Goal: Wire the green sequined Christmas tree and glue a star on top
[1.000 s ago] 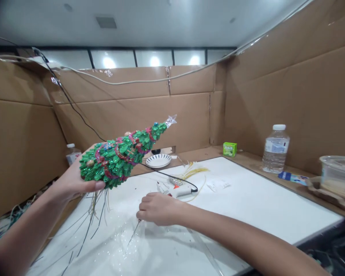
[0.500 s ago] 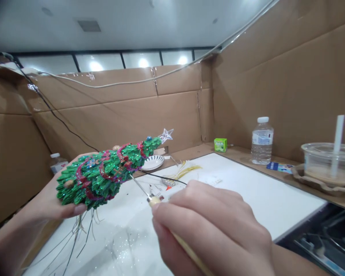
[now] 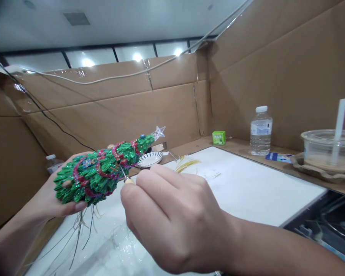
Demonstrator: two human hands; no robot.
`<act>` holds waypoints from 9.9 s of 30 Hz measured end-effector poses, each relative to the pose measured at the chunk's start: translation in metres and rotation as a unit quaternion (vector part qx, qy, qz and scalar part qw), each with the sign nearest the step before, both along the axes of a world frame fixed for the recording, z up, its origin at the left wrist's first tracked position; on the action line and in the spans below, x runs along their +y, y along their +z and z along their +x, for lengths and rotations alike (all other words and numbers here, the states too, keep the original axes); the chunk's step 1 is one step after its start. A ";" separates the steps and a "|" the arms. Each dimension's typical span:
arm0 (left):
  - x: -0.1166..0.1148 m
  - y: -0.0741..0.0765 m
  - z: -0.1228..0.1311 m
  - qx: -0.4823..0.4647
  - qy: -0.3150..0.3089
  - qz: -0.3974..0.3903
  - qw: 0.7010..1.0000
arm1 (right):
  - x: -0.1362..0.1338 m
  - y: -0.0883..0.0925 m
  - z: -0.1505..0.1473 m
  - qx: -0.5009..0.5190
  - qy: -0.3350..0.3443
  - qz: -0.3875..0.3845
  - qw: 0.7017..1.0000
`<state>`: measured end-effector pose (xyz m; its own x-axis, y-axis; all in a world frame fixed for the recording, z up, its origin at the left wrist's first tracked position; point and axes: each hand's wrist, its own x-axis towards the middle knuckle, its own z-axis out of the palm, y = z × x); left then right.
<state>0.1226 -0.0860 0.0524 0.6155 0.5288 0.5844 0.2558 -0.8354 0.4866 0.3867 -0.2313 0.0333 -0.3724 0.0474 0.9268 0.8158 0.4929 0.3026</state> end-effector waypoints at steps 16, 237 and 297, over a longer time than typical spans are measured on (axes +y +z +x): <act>-0.004 -0.001 0.006 -0.036 0.040 0.061 0.997 | 0.002 0.007 -0.016 -0.012 0.019 -0.031 0.999; 0.030 -0.012 -0.019 -0.101 0.210 0.528 0.817 | 0.114 -0.034 0.035 0.263 0.280 -0.388 0.838; 0.023 -0.013 -0.012 -0.058 0.205 0.507 0.835 | 0.155 0.043 -0.053 0.625 0.413 -0.259 0.610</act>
<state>0.1108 -0.0634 0.0398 0.4126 -0.1225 0.9027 0.6215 -0.6867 -0.3772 0.3335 -0.0759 0.0763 0.5156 0.7284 0.4512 -0.3413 0.6576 -0.6717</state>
